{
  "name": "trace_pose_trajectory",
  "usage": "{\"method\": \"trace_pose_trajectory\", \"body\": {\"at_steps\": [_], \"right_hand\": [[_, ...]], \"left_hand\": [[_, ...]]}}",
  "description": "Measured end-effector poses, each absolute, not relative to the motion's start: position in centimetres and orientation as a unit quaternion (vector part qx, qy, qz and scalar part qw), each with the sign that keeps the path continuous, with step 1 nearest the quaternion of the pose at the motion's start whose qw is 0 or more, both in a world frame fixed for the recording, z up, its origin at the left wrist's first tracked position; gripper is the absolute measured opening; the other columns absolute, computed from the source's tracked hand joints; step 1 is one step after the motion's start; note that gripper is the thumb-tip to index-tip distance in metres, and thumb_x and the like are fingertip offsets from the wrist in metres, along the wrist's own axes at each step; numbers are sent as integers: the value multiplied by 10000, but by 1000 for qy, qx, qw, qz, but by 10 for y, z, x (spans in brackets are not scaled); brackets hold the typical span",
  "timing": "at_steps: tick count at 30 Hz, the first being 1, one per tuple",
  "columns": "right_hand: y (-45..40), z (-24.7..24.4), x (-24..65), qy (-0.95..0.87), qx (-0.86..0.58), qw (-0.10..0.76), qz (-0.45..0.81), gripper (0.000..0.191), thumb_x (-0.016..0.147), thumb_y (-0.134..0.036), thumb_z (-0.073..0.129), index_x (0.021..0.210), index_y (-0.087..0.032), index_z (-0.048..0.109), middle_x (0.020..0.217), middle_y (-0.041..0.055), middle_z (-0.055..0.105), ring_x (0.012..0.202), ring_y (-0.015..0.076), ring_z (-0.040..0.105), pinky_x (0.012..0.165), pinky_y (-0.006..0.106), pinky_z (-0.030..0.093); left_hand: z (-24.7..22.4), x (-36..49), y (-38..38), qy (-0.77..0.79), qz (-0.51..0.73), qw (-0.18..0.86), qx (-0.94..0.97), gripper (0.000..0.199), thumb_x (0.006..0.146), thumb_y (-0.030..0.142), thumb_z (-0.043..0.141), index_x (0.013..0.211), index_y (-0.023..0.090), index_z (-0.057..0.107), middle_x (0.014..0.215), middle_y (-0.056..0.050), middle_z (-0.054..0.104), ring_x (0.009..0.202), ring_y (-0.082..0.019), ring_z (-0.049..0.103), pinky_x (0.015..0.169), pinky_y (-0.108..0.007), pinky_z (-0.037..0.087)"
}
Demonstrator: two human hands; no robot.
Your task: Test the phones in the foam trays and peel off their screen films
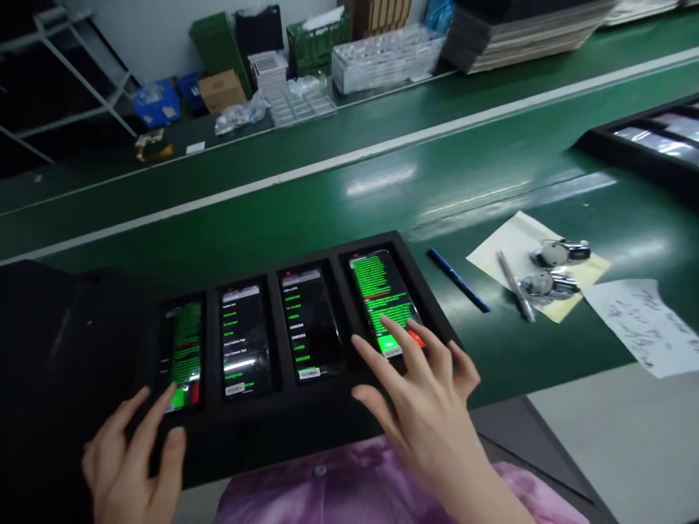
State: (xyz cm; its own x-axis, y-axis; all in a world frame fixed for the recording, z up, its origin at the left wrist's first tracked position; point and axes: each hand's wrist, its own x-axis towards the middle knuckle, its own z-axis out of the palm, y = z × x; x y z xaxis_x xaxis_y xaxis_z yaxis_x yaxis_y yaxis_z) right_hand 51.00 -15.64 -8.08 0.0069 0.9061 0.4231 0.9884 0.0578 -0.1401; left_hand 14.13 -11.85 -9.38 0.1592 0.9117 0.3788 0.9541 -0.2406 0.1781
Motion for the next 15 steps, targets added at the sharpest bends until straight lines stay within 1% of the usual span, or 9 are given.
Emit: {"method": "trace_pose_trajectory", "body": {"at_steps": [2,3,5,6,8,10,13,15], "right_hand": [[-159,-87,495,-696,-691,168,-103,520,1105,-596,339,1493,-407,630,1552,158,532,1400,469,486,1022,695,407],[-160,-91,490,-697,-692,154,-107,540,1090,-634,337,1504,-431,618,1571,177,501,1424,514,450,998,742,413],[-157,-100,483,-700,-692,133,-114,538,1062,-673,386,1493,-459,624,1585,211,462,1468,580,376,965,825,405],[-152,-104,482,-699,-694,127,-116,526,1046,-685,431,1476,-465,638,1582,221,456,1484,595,350,962,851,398],[-134,-108,481,-691,-703,120,-113,519,1004,-710,525,1443,-468,664,1563,228,465,1498,594,340,978,871,388],[-108,-109,482,-680,-719,110,-97,515,977,-707,592,1431,-477,669,1562,220,474,1499,587,353,993,874,387],[-75,-103,484,-667,-735,102,-65,485,989,-665,615,1434,-478,665,1569,206,484,1502,586,355,989,886,388],[-68,-96,492,-672,-729,120,-56,473,1009,-662,587,1437,-476,661,1542,183,520,1500,572,364,988,894,384]], "left_hand": [[-95,162,-124,-644,-132,41,-753,587,1055,467,499,1632,481,389,1609,-137,459,1501,-476,412,1139,-884,280],[-97,169,-125,-654,-96,40,-749,566,1056,495,488,1617,500,408,1613,-145,432,1514,-504,370,1090,-927,277],[-101,179,-120,-657,-46,34,-752,510,1050,549,481,1560,542,479,1587,-150,412,1510,-545,330,992,-978,289],[-102,182,-113,-653,-32,28,-756,490,1047,565,481,1536,555,504,1563,-150,415,1506,-549,325,967,-988,287],[-101,189,-92,-652,-17,13,-758,466,1052,571,470,1514,558,532,1528,-145,423,1524,-537,297,977,-996,261],[-95,198,-65,-662,-14,0,-749,452,1067,563,445,1505,537,554,1532,-142,414,1565,-521,242,1026,-993,202],[-85,211,-30,-673,-26,-16,-739,457,1068,594,429,1487,506,589,1535,-142,425,1591,-523,203,1052,-994,127],[-79,211,-21,-673,-36,-22,-739,466,1070,606,413,1480,491,603,1537,-146,452,1594,-533,214,1047,-1002,118]]}}
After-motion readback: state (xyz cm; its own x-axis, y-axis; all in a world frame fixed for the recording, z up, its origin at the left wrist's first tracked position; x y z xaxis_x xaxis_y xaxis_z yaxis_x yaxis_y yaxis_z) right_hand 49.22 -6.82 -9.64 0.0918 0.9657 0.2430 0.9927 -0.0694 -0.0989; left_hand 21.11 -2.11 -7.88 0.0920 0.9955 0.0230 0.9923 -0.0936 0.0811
